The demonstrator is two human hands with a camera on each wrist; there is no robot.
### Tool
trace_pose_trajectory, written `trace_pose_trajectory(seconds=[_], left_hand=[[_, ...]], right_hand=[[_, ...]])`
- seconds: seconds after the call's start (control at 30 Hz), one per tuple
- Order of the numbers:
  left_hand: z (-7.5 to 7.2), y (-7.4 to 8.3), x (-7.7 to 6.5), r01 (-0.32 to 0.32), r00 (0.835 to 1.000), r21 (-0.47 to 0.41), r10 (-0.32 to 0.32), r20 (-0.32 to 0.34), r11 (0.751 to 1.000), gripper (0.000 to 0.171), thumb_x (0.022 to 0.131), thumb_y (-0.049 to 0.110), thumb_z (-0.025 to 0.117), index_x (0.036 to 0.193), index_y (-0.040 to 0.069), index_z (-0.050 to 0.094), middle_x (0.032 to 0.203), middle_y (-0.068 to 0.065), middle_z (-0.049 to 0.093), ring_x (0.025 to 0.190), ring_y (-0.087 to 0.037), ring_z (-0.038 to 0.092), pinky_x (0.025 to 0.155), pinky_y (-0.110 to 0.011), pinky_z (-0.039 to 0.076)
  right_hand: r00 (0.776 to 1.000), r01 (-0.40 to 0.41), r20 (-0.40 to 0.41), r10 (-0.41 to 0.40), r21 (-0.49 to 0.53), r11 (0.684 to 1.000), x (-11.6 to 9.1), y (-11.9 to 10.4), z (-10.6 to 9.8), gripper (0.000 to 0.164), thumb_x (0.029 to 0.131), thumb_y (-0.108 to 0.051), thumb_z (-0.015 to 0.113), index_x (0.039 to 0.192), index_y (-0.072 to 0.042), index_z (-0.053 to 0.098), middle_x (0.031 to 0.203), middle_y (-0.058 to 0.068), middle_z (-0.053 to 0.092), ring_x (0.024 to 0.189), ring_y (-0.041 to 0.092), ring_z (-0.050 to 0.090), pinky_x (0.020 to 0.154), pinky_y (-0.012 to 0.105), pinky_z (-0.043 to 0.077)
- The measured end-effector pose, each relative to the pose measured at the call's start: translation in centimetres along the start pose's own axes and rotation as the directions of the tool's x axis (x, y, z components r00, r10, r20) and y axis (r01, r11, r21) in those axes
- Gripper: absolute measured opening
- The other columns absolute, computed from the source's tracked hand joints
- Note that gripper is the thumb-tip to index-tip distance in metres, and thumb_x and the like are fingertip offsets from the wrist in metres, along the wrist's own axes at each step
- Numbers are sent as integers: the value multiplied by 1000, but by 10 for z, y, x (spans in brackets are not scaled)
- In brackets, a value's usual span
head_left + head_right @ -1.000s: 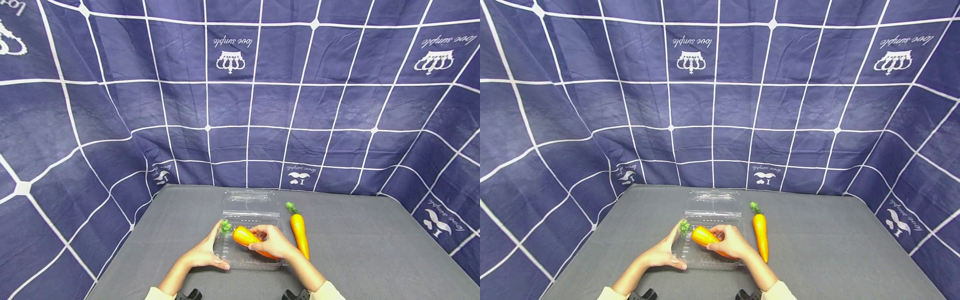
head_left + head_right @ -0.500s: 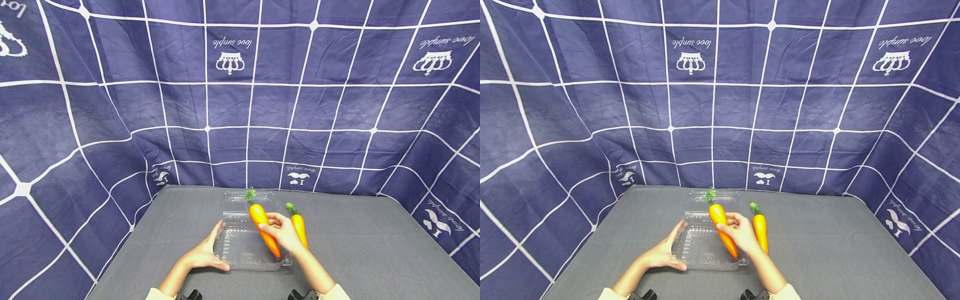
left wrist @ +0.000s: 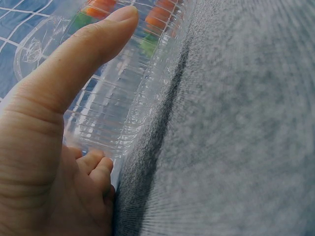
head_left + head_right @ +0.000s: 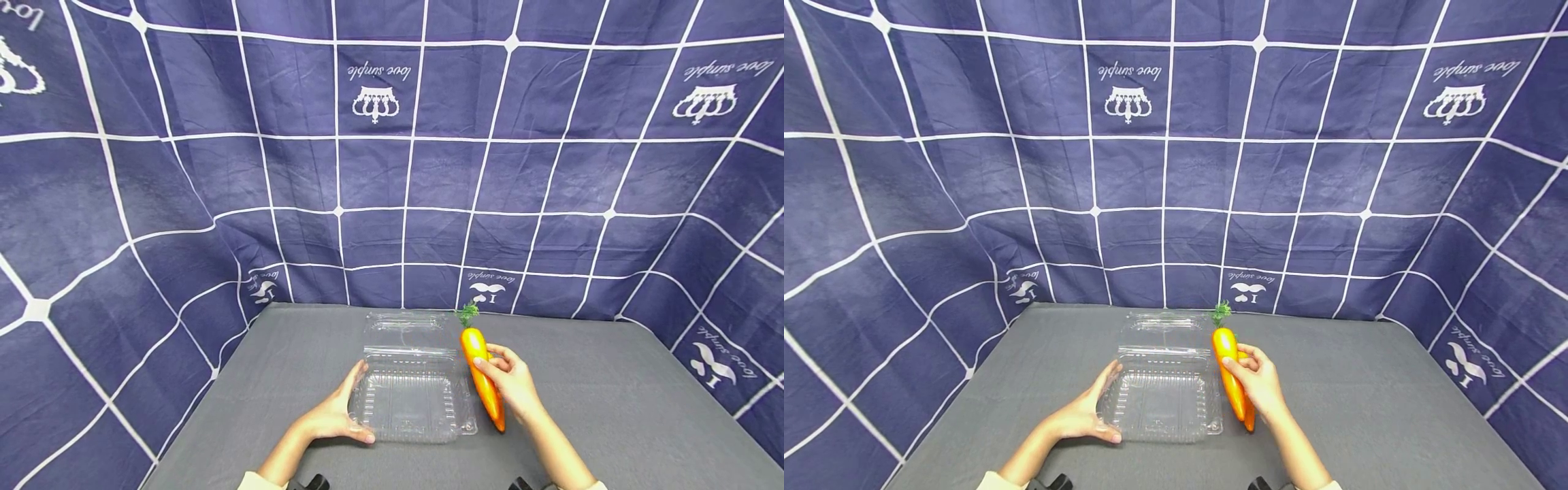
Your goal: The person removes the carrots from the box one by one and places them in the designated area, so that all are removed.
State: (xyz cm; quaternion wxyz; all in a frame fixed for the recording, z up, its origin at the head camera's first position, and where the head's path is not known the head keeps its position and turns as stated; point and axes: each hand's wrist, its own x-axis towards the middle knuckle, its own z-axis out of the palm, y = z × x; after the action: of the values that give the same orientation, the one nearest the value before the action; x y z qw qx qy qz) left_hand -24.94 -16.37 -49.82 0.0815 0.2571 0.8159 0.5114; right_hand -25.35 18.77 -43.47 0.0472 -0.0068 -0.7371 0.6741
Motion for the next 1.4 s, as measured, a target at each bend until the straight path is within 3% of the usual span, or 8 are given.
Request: trace_pose_trajectory(seconds=[0.3, 0.53, 0.77, 1.4], left_hand=[[0, 0, 0, 2, 1000, 0, -2, 4, 1000, 137, 59, 21, 95, 155, 0, -1, 160, -20, 15, 146, -34, 12, 114, -41, 13], [-2, 3, 0, -4, 1000, -5, 4, 7, 1000, 137, 59, 21, 95, 154, 0, -1, 160, -20, 15, 146, -34, 12, 113, -31, 13], [-2, 1, 0, -3, 1000, 11, 3, 1, 1000, 137, 59, 22, 95, 155, 2, -1, 160, -19, 15, 146, -34, 12, 114, -39, 14], [0, -3, 0, -20, 1000, 10, 20, -1, 1000, 137, 59, 21, 95, 155, 1, -1, 159, -20, 17, 145, -34, 13, 113, -30, 15]], right_hand=[[997, -44, -66, 42, -24, 999, -1, 10, -38, 50, 92, -9, 66, 134, 9, 43, 81, -4, 67, 68, 8, 61, 60, 23, 51], [992, -87, -98, 83, -44, 995, -1, 15, -63, 54, 93, -13, 66, 136, 8, 39, 82, -6, 66, 67, 9, 62, 60, 29, 56], [987, -105, -129, 91, -108, 989, 0, 22, -85, 57, 93, -17, 67, 136, 8, 39, 81, -8, 67, 67, 7, 62, 59, 27, 54], [981, -157, -151, 122, -251, 955, 4, 34, -125, 63, 93, -24, 68, 136, 10, 37, 84, -7, 68, 67, 6, 60, 60, 26, 51]])
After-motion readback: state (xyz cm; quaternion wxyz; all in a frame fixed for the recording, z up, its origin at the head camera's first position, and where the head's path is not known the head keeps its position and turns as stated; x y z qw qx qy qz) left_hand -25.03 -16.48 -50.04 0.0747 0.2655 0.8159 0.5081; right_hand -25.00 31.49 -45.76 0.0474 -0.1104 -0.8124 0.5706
